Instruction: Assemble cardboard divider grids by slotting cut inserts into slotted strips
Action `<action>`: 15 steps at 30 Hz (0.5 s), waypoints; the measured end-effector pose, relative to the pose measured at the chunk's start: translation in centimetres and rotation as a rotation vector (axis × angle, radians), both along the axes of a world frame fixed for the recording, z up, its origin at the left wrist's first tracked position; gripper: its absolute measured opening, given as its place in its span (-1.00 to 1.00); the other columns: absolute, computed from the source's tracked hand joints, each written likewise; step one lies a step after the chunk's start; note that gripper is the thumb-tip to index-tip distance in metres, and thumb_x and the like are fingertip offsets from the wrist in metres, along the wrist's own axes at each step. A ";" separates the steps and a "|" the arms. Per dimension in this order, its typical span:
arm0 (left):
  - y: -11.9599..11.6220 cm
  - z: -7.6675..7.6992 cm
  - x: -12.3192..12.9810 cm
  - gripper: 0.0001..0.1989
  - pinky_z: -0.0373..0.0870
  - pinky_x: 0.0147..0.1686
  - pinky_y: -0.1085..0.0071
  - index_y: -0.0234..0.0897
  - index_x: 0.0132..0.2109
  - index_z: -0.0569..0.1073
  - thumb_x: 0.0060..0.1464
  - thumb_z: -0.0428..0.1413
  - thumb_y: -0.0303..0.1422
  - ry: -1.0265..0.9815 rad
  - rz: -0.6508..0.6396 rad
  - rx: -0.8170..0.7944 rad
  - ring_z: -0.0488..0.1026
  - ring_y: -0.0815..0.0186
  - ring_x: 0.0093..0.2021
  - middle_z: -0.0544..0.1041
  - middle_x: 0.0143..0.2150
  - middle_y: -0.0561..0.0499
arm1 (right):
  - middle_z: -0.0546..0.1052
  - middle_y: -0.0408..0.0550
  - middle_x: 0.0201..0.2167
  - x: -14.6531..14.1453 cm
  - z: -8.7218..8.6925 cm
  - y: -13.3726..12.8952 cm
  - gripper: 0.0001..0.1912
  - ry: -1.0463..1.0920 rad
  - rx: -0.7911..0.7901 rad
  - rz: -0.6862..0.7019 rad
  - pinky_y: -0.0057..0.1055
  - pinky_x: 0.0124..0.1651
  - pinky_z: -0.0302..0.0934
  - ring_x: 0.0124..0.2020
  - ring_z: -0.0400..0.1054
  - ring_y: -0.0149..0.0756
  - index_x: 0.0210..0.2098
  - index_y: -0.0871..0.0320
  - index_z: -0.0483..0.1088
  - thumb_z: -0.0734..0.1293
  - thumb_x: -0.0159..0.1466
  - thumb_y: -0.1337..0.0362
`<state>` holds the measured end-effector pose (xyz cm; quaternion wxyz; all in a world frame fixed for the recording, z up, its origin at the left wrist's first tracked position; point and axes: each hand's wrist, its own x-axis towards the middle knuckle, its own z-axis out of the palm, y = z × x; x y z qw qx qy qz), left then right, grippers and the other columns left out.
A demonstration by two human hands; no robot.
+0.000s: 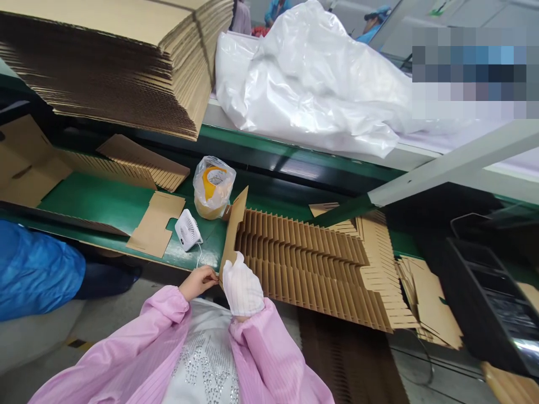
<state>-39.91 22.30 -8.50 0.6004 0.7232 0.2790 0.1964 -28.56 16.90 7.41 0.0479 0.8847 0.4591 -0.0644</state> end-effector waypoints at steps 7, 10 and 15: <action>0.1 -0.3 -0.1 -0.91 0.37 -0.30 0.44 -0.30 -0.42 0.45 0.03 0.17 -0.41 -0.002 -0.017 0.004 0.40 0.37 -0.34 0.39 -0.36 0.03 | 0.55 0.16 -0.39 -0.3 -0.3 0.4 -0.51 -0.031 -0.039 0.010 -0.45 -0.44 0.26 -0.42 0.48 -0.21 0.13 0.34 0.24 -0.03 0.37 0.20; 0.1 -0.4 0.0 -0.90 0.37 -0.30 0.44 -0.30 -0.42 0.45 0.04 0.17 -0.41 0.005 -0.013 0.010 0.40 0.37 -0.34 0.40 -0.35 0.02 | 0.55 0.20 -0.36 0.0 -0.9 0.4 -0.51 -0.012 -0.050 0.053 -0.43 -0.41 0.27 -0.38 0.48 -0.19 0.11 0.36 0.26 -0.03 0.38 0.20; 0.0 -0.2 -0.1 -0.93 0.36 -0.29 0.44 -0.30 -0.41 0.47 0.04 0.16 -0.43 0.025 -0.014 0.005 0.41 0.36 -0.32 0.41 -0.34 0.02 | 0.55 0.24 -0.33 0.7 -2.7 1.0 -0.54 0.016 -0.063 0.085 -0.38 -0.31 0.31 -0.31 0.49 -0.16 0.08 0.34 0.30 0.00 0.36 0.23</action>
